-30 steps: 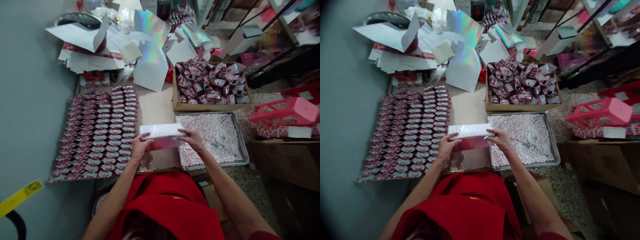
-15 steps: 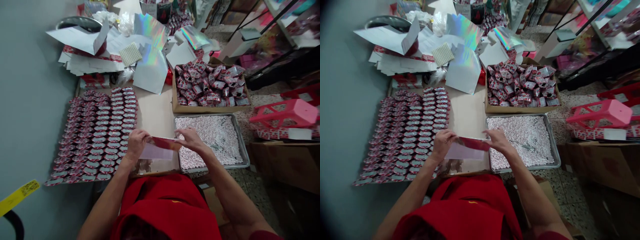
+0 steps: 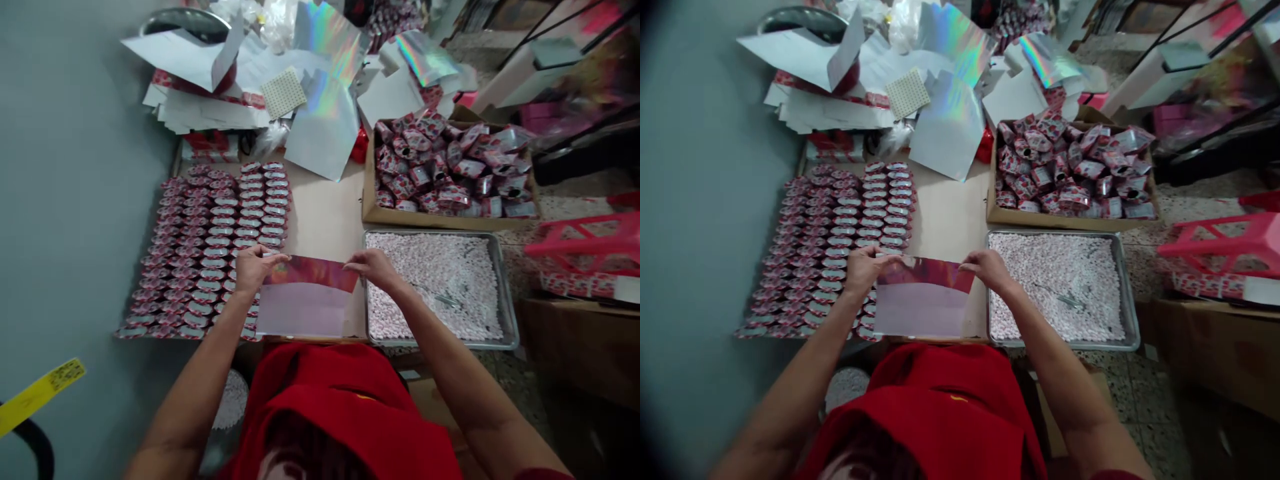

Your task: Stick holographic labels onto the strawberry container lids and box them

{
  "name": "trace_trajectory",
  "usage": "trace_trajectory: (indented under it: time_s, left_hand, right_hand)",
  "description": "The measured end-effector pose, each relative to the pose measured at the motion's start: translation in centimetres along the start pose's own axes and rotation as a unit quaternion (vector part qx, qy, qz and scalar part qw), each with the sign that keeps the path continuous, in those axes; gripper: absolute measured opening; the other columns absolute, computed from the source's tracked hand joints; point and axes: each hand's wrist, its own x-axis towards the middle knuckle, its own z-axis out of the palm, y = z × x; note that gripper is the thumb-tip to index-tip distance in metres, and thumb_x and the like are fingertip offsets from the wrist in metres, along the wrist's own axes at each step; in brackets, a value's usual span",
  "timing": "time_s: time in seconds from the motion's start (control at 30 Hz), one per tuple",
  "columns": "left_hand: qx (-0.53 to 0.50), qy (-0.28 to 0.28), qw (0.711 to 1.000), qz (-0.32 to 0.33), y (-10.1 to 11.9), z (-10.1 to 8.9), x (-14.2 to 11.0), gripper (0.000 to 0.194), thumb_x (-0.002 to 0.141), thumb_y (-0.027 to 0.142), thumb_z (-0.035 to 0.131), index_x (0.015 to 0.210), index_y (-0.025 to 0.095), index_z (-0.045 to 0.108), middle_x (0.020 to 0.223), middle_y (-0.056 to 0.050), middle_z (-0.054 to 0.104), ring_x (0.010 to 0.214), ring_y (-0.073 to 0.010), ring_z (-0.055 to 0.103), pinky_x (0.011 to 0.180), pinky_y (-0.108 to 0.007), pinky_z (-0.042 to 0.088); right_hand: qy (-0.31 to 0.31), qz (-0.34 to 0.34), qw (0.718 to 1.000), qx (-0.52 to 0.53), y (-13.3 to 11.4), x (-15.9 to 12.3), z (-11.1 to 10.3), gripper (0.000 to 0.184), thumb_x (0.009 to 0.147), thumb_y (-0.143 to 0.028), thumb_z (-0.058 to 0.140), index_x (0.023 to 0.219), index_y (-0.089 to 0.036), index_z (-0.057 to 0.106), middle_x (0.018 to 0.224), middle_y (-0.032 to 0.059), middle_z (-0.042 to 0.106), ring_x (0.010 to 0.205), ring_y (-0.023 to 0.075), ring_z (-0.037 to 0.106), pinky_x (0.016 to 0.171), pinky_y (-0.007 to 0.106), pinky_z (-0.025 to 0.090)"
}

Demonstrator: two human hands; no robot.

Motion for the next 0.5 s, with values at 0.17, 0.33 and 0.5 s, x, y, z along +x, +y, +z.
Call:
trace_trajectory:
  time_s: [0.17, 0.33, 0.5]
  left_hand:
    - [-0.039, -0.040, 0.997, -0.055, -2.4, -1.2, -0.3, 0.046, 0.063, 0.058, 0.084, 0.080, 0.016, 0.079, 0.072, -0.004, 0.071, 0.065, -0.0147, 0.058, 0.061, -0.026, 0.043]
    - [-0.078, -0.037, 0.989, -0.116, -4.6, -2.9, -0.6, 0.045, 0.065, 0.055, 0.077, 0.087, 0.015, 0.079, 0.079, -0.004, 0.074, 0.072, -0.0182, 0.064, 0.065, -0.027, 0.047]
    - [0.024, 0.052, 0.997, -0.055, -5.7, -4.5, 0.4, 0.033, 0.078, 0.046, 0.062, 0.077, 0.016, 0.075, 0.071, -0.001, 0.070, 0.070, -0.0164, 0.059, 0.064, -0.024, 0.043]
  right_hand:
    - [-0.028, 0.096, 0.990, 0.104, 0.9, 2.3, 1.9, 0.043, 0.069, -0.059, 0.085, 0.068, -0.016, 0.078, 0.050, 0.0011, 0.062, 0.046, 0.0131, 0.054, 0.047, 0.024, 0.041]
    - [-0.091, 0.083, 0.991, 0.059, 1.5, 5.5, 3.6, 0.022, 0.082, -0.035, 0.076, 0.087, -0.015, 0.082, 0.072, 0.0057, 0.075, 0.063, 0.0172, 0.065, 0.063, 0.028, 0.053]
    - [0.088, -0.056, 0.977, -0.184, -4.8, 8.1, 9.9, 0.038, 0.094, -0.013, 0.053, 0.125, -0.013, 0.075, 0.115, 0.0178, 0.076, 0.105, 0.0300, 0.066, 0.099, 0.043, 0.048]
